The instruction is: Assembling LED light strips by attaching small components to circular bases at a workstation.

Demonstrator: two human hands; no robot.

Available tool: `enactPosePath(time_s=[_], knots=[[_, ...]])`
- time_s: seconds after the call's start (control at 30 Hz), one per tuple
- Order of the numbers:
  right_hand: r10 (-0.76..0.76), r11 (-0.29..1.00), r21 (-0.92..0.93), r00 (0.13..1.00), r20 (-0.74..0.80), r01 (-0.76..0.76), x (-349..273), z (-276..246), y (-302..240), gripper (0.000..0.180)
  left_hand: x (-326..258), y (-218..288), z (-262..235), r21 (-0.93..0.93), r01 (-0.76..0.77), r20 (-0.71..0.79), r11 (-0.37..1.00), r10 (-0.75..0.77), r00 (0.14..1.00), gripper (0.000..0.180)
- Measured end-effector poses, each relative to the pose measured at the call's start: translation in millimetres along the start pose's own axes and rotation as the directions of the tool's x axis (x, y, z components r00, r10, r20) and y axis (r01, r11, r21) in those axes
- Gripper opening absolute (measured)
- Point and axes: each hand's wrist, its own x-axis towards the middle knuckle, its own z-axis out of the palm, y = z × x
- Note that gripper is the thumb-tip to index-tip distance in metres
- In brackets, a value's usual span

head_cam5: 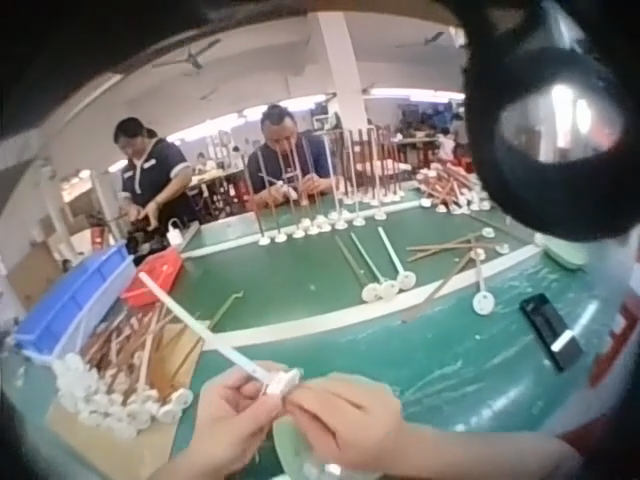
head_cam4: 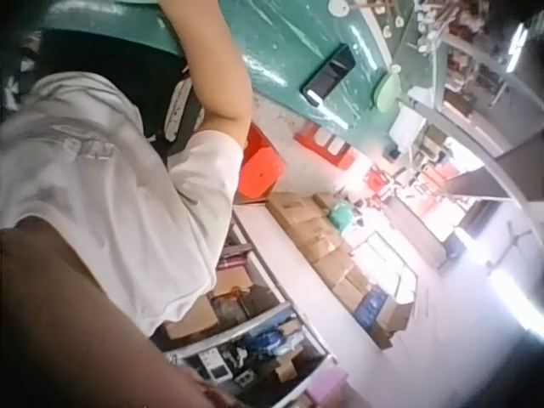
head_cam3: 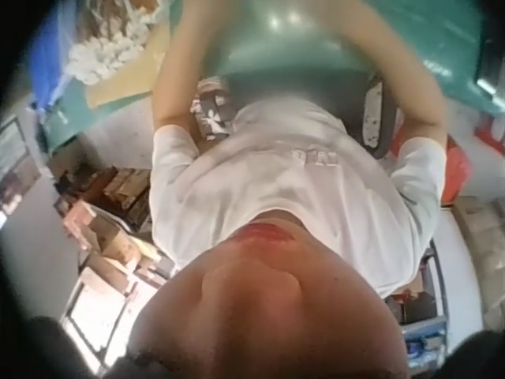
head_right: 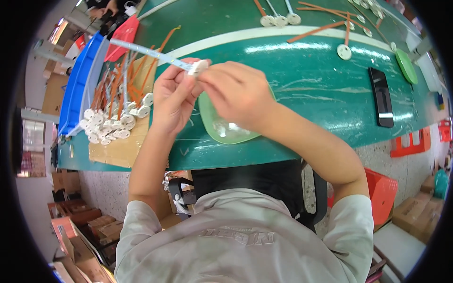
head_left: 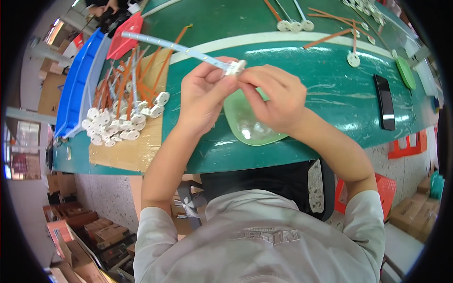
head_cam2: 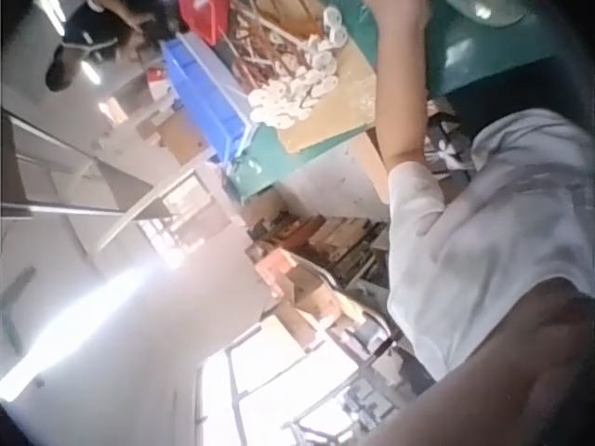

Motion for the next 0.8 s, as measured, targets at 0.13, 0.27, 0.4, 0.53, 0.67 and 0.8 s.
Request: enactPosePath(time_s=[0.13, 0.27, 0.4, 0.53, 0.67, 0.8], knots=[[0.102, 0.992, 0.072, 0.994, 0.046, -0.105, 7, -16, 11, 0.015, -7, 49, -24, 0.552, -0.051, -0.052, 0.832, 0.095, 0.994, 0.035], [0.115, 0.993, 0.018, 0.991, 0.066, -0.117, 13, -23, 24, 0.011, -31, 81, -75, 0.975, 0.11, -0.053, -0.195, 0.275, 0.96, 0.027], [0.336, 0.94, -0.078, 0.864, 0.374, -0.332, 28, -31, 41, 0.006, -59, 80, -101, 0.893, 0.138, -0.036, -0.428, 0.237, 0.971, 0.028], [0.462, 0.863, -0.431, 0.758, 0.46, -0.264, 28, -35, 92, 0.016, -59, 64, -96, 0.737, 0.308, -0.17, -0.601, 0.276, 0.946, 0.03], [0.538, 0.733, -0.666, 0.715, 0.446, -0.136, 29, -47, 164, 0.028, -47, 60, -77, 0.727, 0.11, 0.263, -0.678, 0.423, 0.867, 0.031], [0.651, 0.63, -0.761, 0.429, 0.626, 0.155, 39, -33, 184, 0.044, -50, 69, -91, 0.82, 0.085, 0.008, -0.566, 0.16, 0.987, 0.043]])
